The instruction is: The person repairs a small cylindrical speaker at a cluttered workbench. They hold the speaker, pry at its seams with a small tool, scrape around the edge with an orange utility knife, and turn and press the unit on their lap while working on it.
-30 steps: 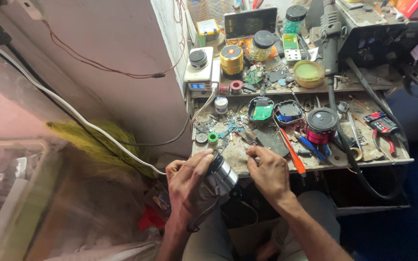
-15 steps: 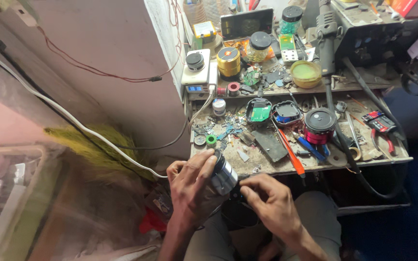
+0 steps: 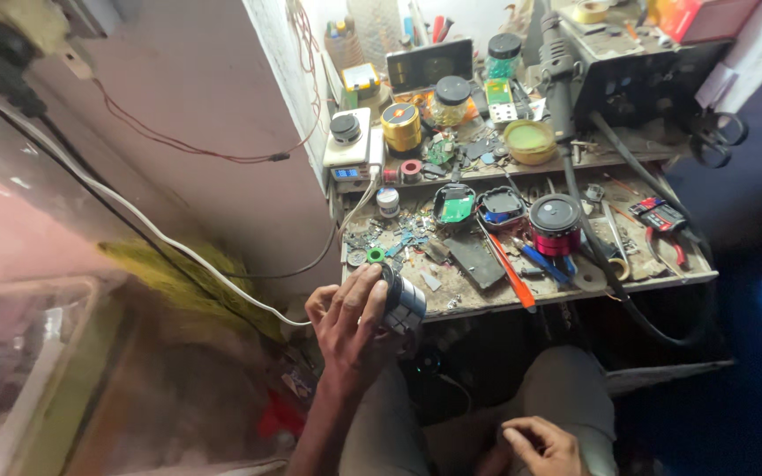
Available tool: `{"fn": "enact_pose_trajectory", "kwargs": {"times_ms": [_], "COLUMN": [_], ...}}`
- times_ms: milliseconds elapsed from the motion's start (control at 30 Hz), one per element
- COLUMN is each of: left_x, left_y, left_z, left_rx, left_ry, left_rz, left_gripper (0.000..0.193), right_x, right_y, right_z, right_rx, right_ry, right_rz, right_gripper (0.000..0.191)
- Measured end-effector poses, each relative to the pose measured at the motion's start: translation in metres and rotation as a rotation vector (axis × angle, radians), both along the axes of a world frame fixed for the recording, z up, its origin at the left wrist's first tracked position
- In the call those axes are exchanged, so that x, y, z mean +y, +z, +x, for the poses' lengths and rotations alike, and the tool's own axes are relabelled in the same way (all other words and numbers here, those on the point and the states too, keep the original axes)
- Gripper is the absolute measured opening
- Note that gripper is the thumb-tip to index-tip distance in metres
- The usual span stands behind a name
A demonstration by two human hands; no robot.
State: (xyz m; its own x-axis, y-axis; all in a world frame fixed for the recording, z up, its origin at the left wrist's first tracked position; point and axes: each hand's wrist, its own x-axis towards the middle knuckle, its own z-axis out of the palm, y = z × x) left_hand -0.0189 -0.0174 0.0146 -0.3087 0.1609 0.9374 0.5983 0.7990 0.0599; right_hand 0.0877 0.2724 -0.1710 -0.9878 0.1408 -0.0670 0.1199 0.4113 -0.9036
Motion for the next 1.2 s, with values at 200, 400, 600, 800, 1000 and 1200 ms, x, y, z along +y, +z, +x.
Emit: {"fn": "enact_pose_trajectory", "kwargs": {"times_ms": [200, 400, 600, 800, 1000, 1200], "left_x": [-0.004, -0.006, -0.009, -0.012, -0.014, -0.016], "left_y": [-0.002, -0.016, -0.014, -0.004, -0.011, -0.01], "left_z": [-0.007, -0.021, -0.043, -0.05, -0.046, -0.043], "left_rx": [0.0, -0.047, -0.132, -0.116, -0.121, -0.119], "left_ry": [-0.071, -0.128, -0.198, -0.23, -0.189, -0.168], "left_rz": [-0.074, -0.064, -0.107, -0.276, -0.298, -0.305], "left_gripper": [0.055, 0.064, 0.067, 0.053, 0.043, 0.038], "right_x": [0.019, 0.025, 0.033, 0.022, 0.007, 0.012], "right_y": [0.008, -0.002, 0.007, 0.016, 0.004, -0.014], "right_z": [0.005, 0.021, 0.006, -0.021, -0.029, -0.033], "right_rx": [-0.134, -0.152, -0.367, -0.189, 0.155, 0.686], "right_ry": [-0.1, -0.104, 0.026, 0.159, 0.378, 0.499], "right_rz": [0.115, 0.069, 0.13, 0.236, 0.411, 0.778], "right_gripper": [0.02, 0.024, 0.031, 0.033, 0.022, 0.021]}}
